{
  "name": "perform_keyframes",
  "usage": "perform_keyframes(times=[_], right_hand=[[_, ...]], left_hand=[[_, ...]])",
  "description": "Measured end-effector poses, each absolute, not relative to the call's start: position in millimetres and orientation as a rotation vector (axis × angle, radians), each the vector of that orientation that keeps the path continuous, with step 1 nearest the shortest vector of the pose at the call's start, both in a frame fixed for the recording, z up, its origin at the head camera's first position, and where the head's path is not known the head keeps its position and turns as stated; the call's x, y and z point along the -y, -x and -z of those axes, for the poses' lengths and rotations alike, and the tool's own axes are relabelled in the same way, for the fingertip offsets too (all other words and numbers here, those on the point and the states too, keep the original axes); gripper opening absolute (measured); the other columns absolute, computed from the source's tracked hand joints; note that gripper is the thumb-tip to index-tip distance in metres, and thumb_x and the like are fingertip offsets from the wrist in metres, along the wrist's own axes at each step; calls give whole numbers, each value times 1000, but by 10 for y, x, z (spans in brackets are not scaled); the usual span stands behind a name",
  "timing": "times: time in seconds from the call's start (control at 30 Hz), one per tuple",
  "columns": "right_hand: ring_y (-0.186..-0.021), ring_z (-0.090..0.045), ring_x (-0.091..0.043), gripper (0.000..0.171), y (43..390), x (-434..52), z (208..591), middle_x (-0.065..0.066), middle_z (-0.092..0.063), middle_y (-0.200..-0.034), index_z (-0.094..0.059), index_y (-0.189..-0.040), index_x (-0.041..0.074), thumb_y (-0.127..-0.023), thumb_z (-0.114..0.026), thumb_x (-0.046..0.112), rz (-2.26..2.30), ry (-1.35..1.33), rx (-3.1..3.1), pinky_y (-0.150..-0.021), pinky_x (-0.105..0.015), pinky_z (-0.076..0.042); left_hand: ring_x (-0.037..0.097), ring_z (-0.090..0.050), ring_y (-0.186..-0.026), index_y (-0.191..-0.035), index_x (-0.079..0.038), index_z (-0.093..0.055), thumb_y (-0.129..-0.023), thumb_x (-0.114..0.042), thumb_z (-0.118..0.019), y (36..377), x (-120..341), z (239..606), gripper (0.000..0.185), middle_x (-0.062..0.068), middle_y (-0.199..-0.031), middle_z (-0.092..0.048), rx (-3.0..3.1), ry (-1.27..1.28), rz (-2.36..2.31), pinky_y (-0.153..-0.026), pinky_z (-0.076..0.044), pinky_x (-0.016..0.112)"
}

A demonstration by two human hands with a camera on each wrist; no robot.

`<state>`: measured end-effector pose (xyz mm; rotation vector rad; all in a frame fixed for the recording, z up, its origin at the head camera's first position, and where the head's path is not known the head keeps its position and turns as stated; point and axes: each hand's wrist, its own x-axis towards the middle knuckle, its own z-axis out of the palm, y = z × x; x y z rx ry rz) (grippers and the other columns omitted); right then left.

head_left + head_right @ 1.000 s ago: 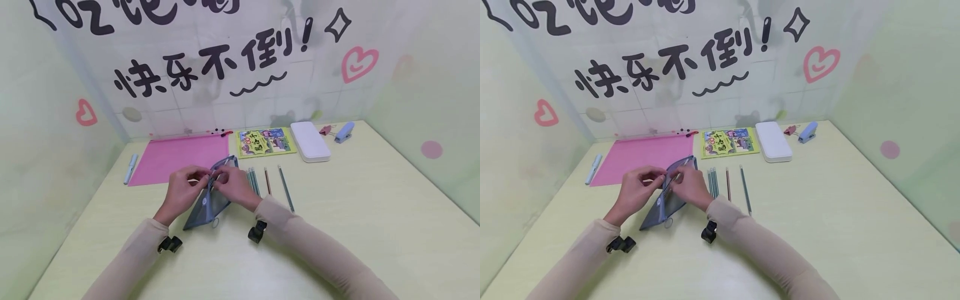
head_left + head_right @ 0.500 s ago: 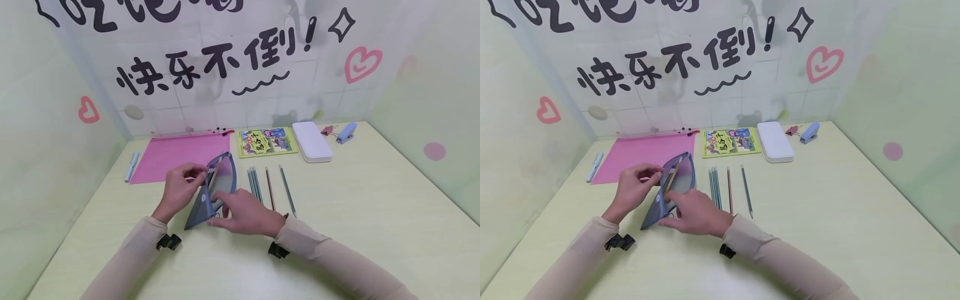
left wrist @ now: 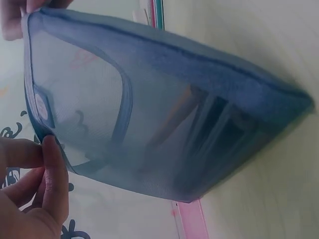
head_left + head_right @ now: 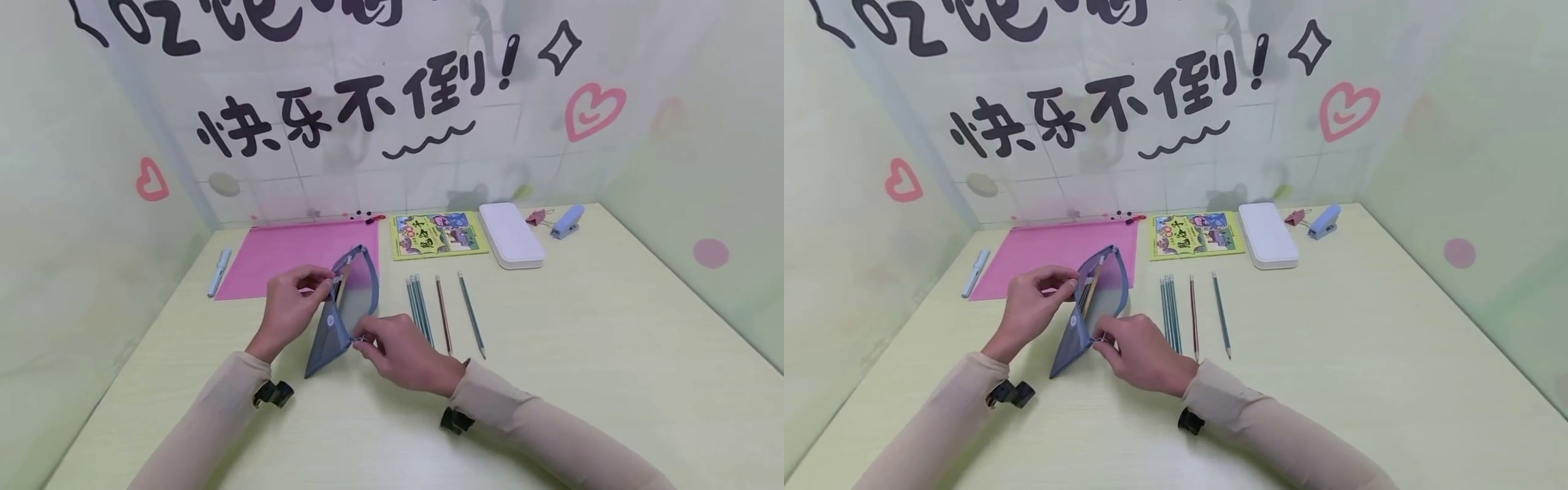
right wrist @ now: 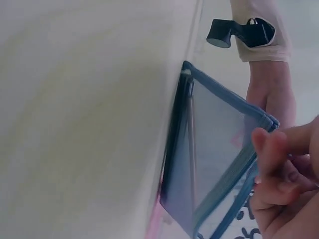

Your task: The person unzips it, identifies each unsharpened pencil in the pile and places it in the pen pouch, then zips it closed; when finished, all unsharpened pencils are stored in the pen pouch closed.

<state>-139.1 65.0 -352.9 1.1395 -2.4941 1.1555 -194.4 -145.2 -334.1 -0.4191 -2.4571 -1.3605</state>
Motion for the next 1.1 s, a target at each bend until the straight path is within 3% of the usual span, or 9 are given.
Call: perform_keyframes(times=[0.17,0.27,0.37,0.47,0.57,0.77,1.1], right_hand=[[-54,-57,1,8,1451,-644,3535,-9,-74,-75,-70,-95,5,-97,-62,6,-1350,-1188,2409,-48,-12,-45],[-53,-49,5,9,1480,-651,3517,-8,-73,-74,-70,-95,6,-98,-61,7,-1345,-1177,2401,-46,-13,-43],[-52,-46,6,8,1493,-677,3478,-7,-73,-74,-71,-97,6,-97,-63,8,-1329,-1170,2406,-45,-13,-40],[-52,-47,7,7,1502,-717,3441,-7,-73,-74,-72,-98,6,-95,-66,7,-1333,-1173,2402,-45,-12,-40],[-53,-50,8,6,1513,-745,3397,-5,-73,-73,-72,-98,6,-94,-68,7,-1326,-1195,2382,-47,-11,-41],[-59,-51,5,8,1546,-752,3334,-3,-74,-77,-75,-96,6,-93,-68,4,-1216,-1283,2341,-52,-9,-45],[-60,-53,1,5,1868,-824,3367,-2,-74,-78,-74,-94,9,-93,-69,8,-1095,-1178,2441,-55,-12,-47]], left_hand=[[20,-72,-86,-113,-3,-69,-96,-14,-66,1840,1459,3334,20,14,-98,-73,2486,437,1345,-74,-60,16],[18,-71,-88,-110,-7,-66,-96,-17,-67,1673,1487,3306,17,8,-97,-72,2553,494,1194,-72,-59,18],[14,-68,-86,-103,-9,-65,-93,-14,-71,1476,1519,3312,12,2,-94,-71,2572,591,1016,-65,-58,19],[11,-67,-82,-102,-9,-65,-87,-12,-78,1315,1501,3358,20,0,-91,-69,2520,727,897,-61,-58,19],[11,-68,-77,-100,-6,-66,-80,-11,-84,1237,1425,3420,27,2,-88,-69,2410,845,763,-59,-59,19],[12,-70,-64,-87,-2,-70,-70,-3,-87,1175,1306,3498,24,6,-76,-73,2187,897,450,-54,-58,23],[14,-68,-57,-84,-3,-71,-68,-4,-84,1047,1330,3453,20,7,-70,-73,2122,869,335,-46,-55,27]])
